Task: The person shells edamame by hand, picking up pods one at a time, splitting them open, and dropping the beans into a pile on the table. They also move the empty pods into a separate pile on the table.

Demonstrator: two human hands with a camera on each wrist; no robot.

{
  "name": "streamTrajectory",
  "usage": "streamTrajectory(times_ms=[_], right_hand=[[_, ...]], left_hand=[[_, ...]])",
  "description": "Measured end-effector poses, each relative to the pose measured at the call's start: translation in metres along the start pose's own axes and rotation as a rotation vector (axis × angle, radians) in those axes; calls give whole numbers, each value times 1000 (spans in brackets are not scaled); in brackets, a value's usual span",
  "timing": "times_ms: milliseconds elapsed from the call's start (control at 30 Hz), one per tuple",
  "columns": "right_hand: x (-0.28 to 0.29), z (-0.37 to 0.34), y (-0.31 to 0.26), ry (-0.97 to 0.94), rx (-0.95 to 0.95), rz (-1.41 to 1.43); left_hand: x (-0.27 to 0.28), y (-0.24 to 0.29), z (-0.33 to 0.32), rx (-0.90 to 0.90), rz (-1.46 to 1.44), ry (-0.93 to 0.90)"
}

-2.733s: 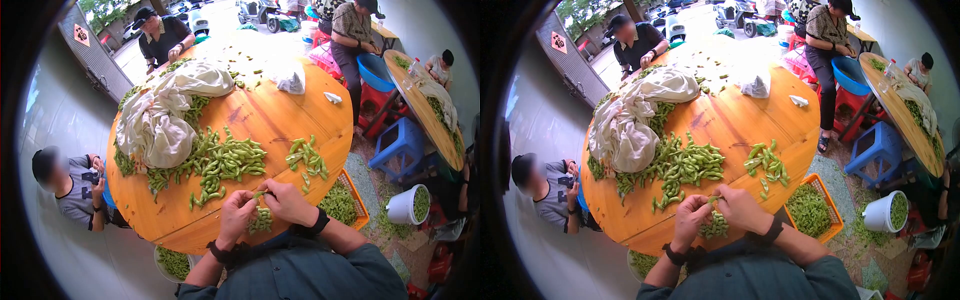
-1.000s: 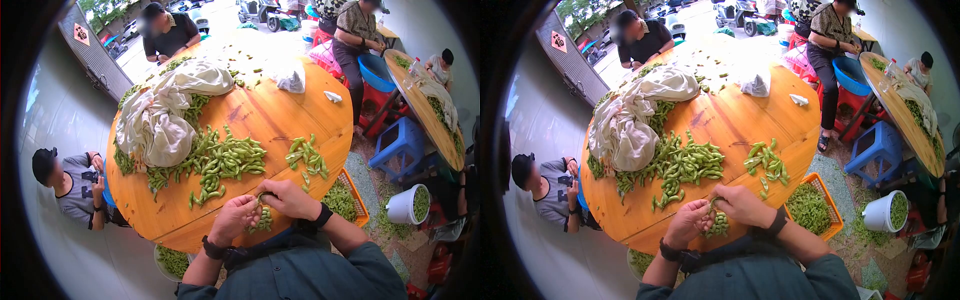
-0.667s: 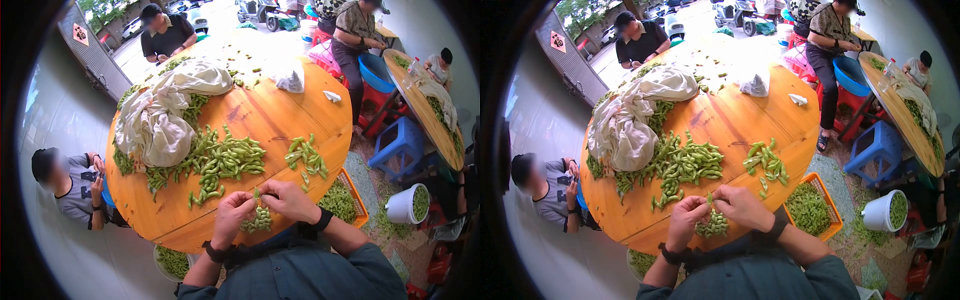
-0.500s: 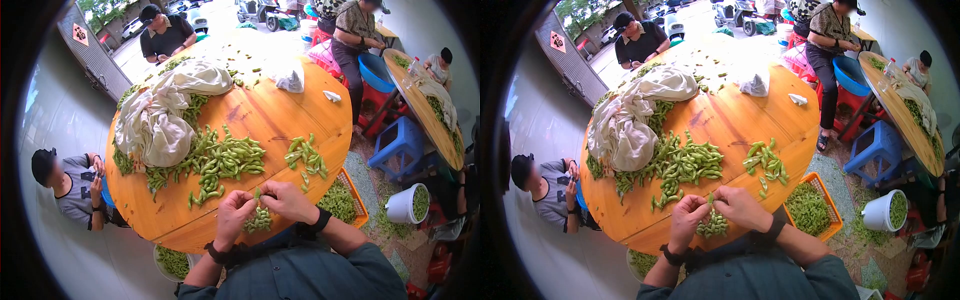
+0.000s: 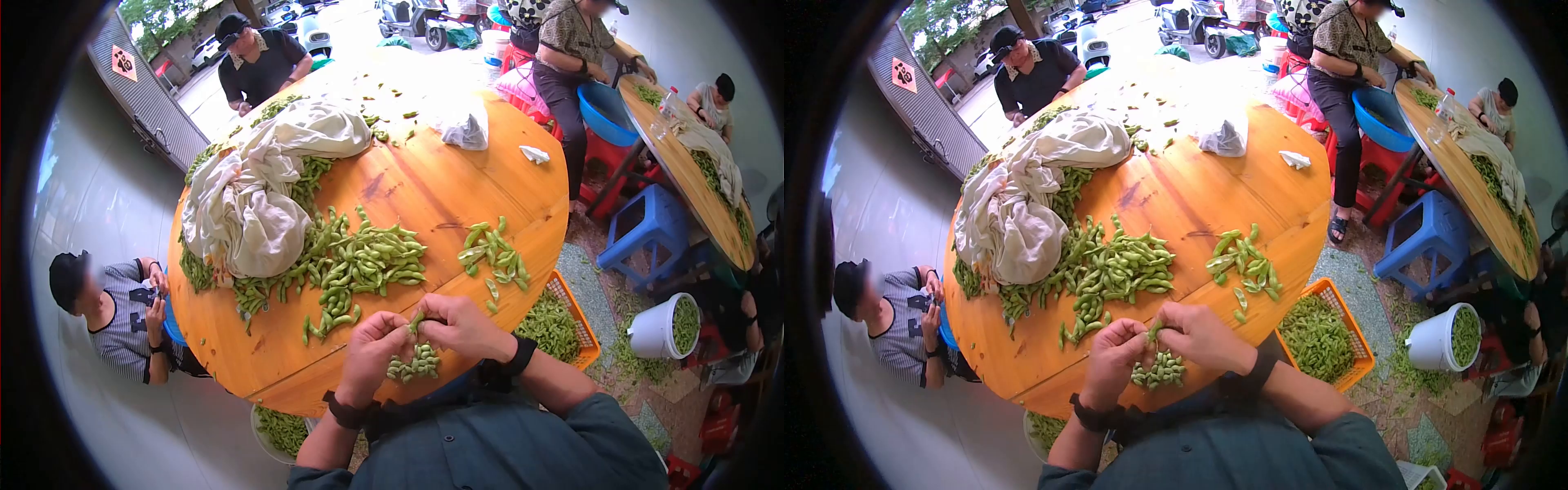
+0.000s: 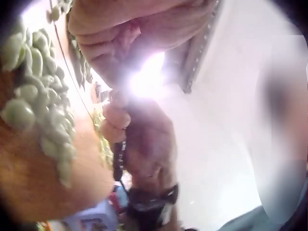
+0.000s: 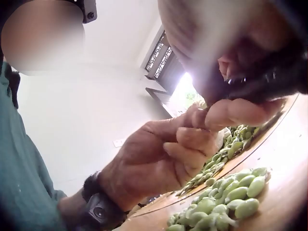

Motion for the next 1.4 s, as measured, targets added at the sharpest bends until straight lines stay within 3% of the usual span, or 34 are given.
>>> streamTrajectory(times_ms=[33, 100, 467, 533, 600, 633, 700, 733, 800, 833, 933, 1033, 1100, 1400], right_hand=[[-3, 1, 0, -75, -34, 165], [-4, 2, 3, -119, -56, 249], [-10, 4, 9, -226, -64, 569], [-9, 3, 18, -192, -147, 601], [-7, 1, 12, -160, -188, 538], [-6, 0, 12, -126, -229, 475], [-7, 0, 14, -101, -214, 430], [-6, 1, 14, -76, -198, 382], [-8, 0, 12, -61, -192, 360], [-8, 0, 11, -46, -187, 339], [-9, 1, 16, -20, -154, 319], [-9, 1, 14, -27, -187, 358], [-9, 2, 16, -51, -196, 400], [-9, 9, 23, -249, -144, 548]], left_hand=[[4, 0, 0, 0, 0, 0], [1, -10, 1, 132, -380, -135], [0, -18, 2, 159, -536, -209], [-5, -17, 0, 162, -519, -185], [-1, 3, -4, -30, 183, 61], [-2, 1, -5, -29, 183, 62], [-2, 10, -10, -121, 604, 169], [-4, 10, -9, -121, 604, 169], [-23, 31, -15, -423, 1016, 175], [-23, 30, -15, -423, 1016, 178], [-22, 26, -14, -434, 1004, 205], [-18, 19, -14, -316, 979, 233], [-10, 2, -10, -22, 387, 186], [3, -16, -5, 173, -120, -52]])
Point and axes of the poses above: each hand's wrist, its own z-axis towards the middle knuckle, its own x-axis out of the back of the hand, y = z × x, the point moved 6 cm from there along z, towards the middle knuckle, and after that the axes turned 11 degrees about -y, right-handed, at the moved point
